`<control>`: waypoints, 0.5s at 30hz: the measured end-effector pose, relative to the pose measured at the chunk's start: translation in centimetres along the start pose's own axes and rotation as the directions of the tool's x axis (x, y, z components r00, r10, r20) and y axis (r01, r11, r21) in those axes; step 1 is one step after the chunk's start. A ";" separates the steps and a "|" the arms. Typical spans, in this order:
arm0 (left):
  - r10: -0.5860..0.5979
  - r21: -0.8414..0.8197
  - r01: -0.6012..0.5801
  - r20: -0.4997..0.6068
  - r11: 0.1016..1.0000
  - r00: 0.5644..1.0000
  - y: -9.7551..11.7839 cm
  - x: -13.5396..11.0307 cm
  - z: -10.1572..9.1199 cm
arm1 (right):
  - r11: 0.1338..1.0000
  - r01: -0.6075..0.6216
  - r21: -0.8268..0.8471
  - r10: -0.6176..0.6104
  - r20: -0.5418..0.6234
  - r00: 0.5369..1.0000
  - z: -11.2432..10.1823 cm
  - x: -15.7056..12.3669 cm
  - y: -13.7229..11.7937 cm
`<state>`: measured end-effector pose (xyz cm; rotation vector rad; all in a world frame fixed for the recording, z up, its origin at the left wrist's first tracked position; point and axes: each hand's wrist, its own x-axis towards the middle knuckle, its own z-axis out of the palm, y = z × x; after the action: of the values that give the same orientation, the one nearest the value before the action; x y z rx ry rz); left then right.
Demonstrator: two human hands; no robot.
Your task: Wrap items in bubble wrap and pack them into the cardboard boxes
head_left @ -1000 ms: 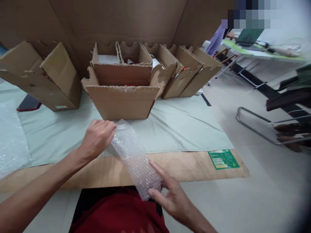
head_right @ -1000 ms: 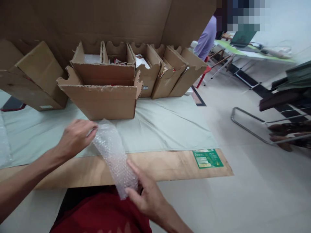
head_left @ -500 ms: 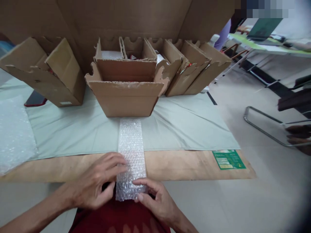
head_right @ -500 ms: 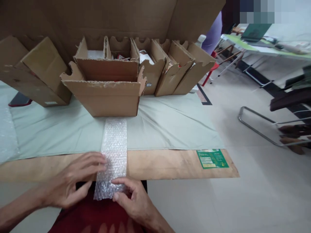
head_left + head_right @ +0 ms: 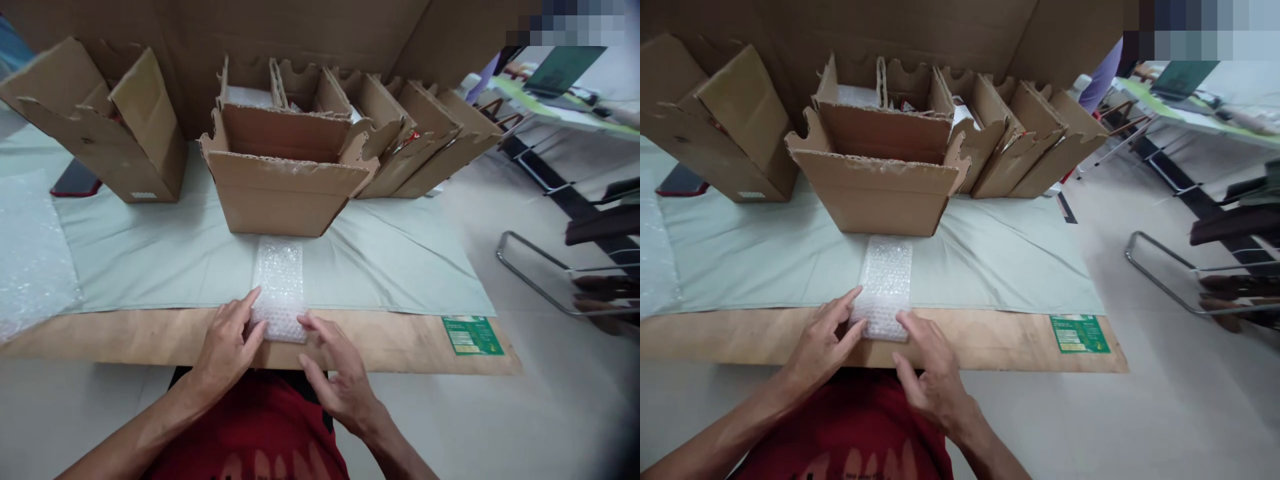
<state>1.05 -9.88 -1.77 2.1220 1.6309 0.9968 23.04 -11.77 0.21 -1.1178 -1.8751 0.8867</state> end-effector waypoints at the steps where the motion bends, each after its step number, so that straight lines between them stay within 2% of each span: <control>1: 0.028 0.029 -0.027 -0.017 0.999 0.999 0.0 0.1 0.1 | 0.986 0.082 -0.144 -0.074 0.057 0.996 -0.1 0.3 0.2; 3: 0.053 0.073 -0.051 -0.032 0.996 0.998 0.1 0.1 0.2 | 0.925 0.191 -0.328 -0.129 0.201 0.971 -0.1 0.9 0.8; 5: 0.053 0.116 -0.050 -0.022 0.992 0.998 0.0 0.0 0.2 | 0.876 0.232 -0.423 -0.116 0.282 0.952 0.2 1.5 1.5; 9: 0.061 0.136 -0.059 -0.008 0.989 0.998 -0.3 -0.8 -0.2 | 0.820 0.279 -0.501 -0.136 0.302 0.944 0.5 1.9 2.2; 12: 0.060 0.090 -0.057 -0.030 0.994 0.998 -0.6 -1.4 -0.6 | 0.799 0.343 -0.494 -0.207 0.311 0.928 0.5 2.1 2.3; 15: 0.062 0.116 -0.056 -0.046 0.992 0.997 -0.5 -1.7 -1.1 | 0.792 0.384 -0.475 -0.238 0.338 0.910 0.3 2.3 2.2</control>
<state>-0.31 -11.48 -1.87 2.2497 1.6960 1.0032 22.90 -8.95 -1.17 -0.9765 -2.5412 0.3268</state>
